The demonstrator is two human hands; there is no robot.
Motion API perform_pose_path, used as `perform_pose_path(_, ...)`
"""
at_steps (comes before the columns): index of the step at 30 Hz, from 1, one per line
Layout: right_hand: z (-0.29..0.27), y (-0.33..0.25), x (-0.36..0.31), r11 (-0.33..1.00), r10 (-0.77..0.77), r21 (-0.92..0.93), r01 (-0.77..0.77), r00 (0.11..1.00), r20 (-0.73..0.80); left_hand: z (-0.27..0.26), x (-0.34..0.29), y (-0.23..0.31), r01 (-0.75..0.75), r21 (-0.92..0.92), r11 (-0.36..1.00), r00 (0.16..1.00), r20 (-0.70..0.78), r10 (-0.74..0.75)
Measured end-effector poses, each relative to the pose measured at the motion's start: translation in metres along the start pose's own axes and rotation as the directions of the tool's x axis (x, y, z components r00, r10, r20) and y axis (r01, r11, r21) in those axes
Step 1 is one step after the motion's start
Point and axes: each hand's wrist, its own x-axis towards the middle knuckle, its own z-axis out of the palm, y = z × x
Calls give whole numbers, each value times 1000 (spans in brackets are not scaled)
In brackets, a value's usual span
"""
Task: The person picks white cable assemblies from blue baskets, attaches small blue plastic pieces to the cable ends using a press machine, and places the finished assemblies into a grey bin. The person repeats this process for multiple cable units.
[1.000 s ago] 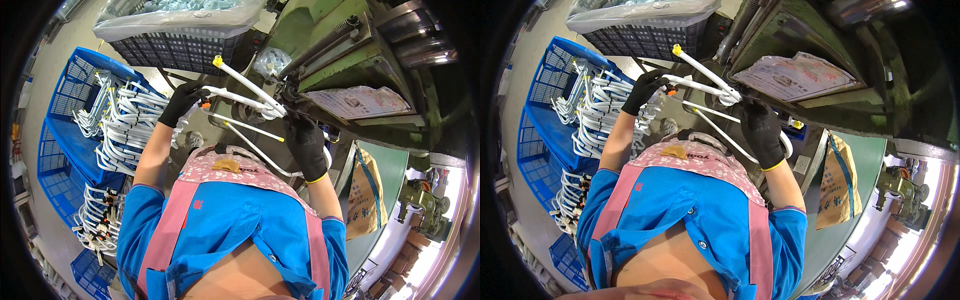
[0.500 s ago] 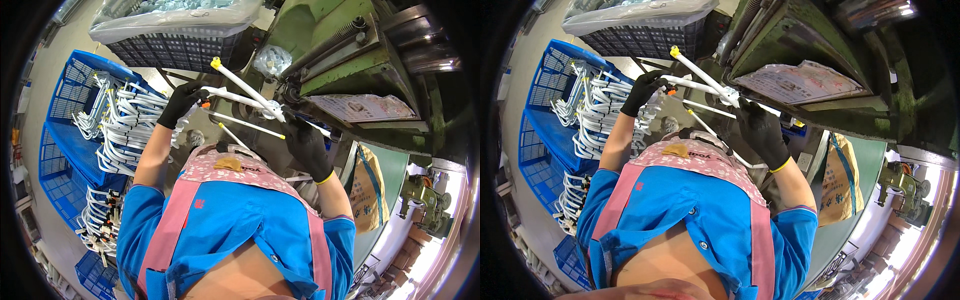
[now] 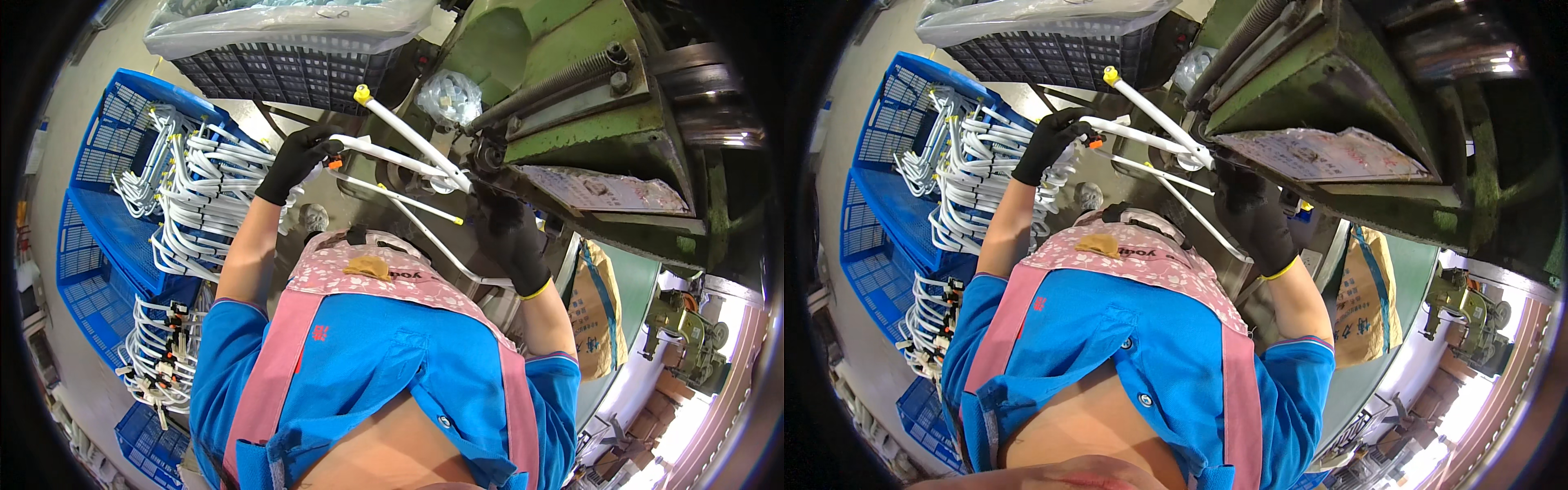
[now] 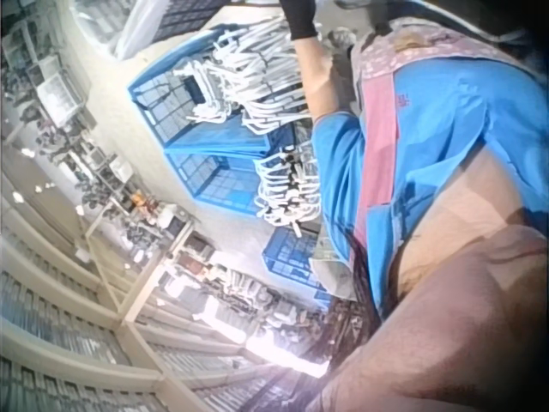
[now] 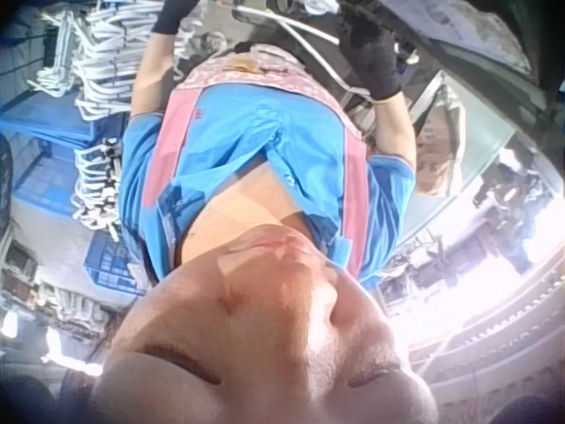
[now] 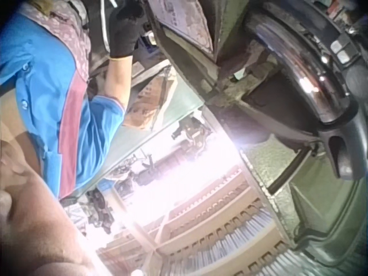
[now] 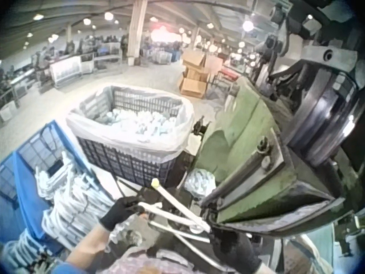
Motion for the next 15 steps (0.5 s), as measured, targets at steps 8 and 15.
perform_pose_path(8, 5, 4, 3, 999, -29, -17, 28, 997, -66, -2, 4, -6, 2, -28, 1000, 1000, 19, -1)
perform_pose_path(15, 3, 5, 1, 1000, -9, -21, 9, 1000, 11, -1, 3, -7, -13, -11, 1000, 1000, 6, 13)
